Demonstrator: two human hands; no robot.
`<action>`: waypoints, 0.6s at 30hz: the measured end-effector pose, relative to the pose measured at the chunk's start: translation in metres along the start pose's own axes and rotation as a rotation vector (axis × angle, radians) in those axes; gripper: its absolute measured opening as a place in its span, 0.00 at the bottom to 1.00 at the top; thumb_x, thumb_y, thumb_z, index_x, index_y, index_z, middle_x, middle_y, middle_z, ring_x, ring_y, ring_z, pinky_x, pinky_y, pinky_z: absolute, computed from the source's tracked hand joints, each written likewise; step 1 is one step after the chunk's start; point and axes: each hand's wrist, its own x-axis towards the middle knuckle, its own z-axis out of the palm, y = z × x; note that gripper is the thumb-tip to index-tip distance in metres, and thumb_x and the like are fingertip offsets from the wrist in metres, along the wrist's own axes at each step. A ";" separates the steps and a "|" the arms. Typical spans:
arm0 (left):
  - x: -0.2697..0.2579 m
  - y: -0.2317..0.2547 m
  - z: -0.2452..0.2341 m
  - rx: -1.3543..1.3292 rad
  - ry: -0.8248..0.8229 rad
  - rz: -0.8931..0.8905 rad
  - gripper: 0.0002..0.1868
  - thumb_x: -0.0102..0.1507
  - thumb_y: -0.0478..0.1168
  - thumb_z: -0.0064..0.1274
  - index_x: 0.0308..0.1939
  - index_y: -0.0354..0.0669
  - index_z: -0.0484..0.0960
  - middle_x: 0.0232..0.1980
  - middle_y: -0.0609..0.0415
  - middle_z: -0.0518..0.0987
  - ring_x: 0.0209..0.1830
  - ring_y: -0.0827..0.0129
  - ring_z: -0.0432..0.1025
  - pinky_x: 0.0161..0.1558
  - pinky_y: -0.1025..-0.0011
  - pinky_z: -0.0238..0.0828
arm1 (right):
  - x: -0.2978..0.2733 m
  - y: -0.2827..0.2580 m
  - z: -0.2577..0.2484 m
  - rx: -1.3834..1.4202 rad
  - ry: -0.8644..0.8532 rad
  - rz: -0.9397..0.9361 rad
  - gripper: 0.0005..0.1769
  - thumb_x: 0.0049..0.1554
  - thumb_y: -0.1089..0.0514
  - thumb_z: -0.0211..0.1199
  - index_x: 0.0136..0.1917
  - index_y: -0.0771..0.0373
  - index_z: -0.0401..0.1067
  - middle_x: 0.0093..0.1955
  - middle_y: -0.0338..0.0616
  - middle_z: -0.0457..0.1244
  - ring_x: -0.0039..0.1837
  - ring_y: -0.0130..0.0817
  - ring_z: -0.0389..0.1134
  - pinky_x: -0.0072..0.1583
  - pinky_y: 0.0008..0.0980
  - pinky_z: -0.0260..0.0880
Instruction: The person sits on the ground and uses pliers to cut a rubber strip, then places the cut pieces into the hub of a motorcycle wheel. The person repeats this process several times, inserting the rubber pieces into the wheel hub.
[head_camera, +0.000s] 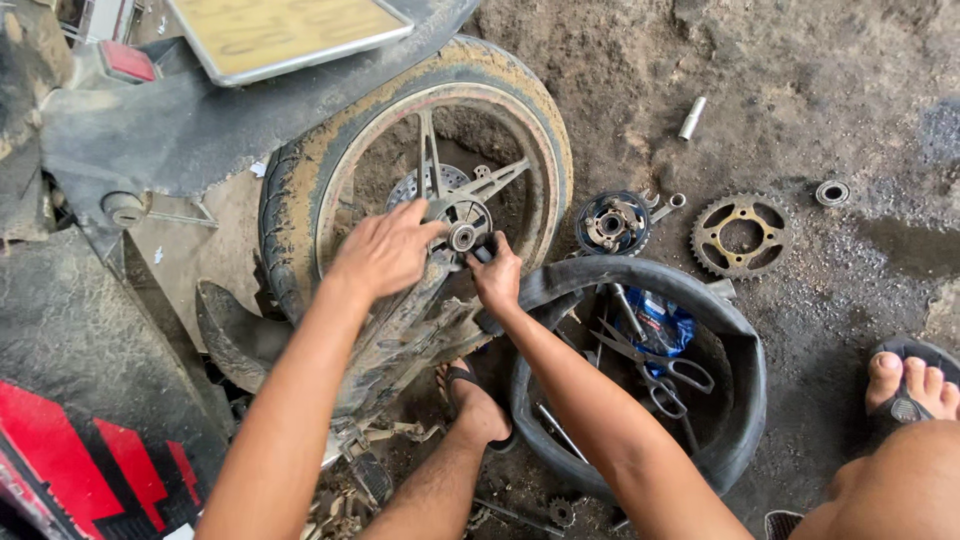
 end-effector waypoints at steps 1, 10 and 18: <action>0.005 -0.003 0.003 -0.005 0.000 0.001 0.23 0.59 0.31 0.25 0.52 0.52 0.71 0.38 0.53 0.66 0.29 0.70 0.62 0.24 0.76 0.61 | -0.001 -0.001 -0.001 -0.004 0.000 0.002 0.14 0.40 0.59 0.66 0.40 0.56 0.67 0.37 0.49 0.66 0.45 0.46 0.68 0.45 0.38 0.68; 0.003 -0.023 0.009 0.527 -0.309 0.340 0.15 0.57 0.34 0.33 0.42 0.53 0.73 0.35 0.63 0.71 0.28 0.78 0.67 0.30 0.80 0.67 | 0.014 0.020 0.012 -0.008 0.015 -0.036 0.14 0.39 0.59 0.67 0.39 0.56 0.66 0.37 0.49 0.65 0.45 0.48 0.67 0.44 0.40 0.67; 0.050 -0.095 0.206 0.459 0.005 0.361 0.09 0.51 0.33 0.39 0.17 0.46 0.72 0.19 0.54 0.76 0.21 0.66 0.73 0.24 0.68 0.69 | 0.011 0.015 0.006 0.031 0.001 0.034 0.12 0.40 0.60 0.66 0.38 0.55 0.67 0.30 0.47 0.64 0.30 0.38 0.67 0.36 0.30 0.66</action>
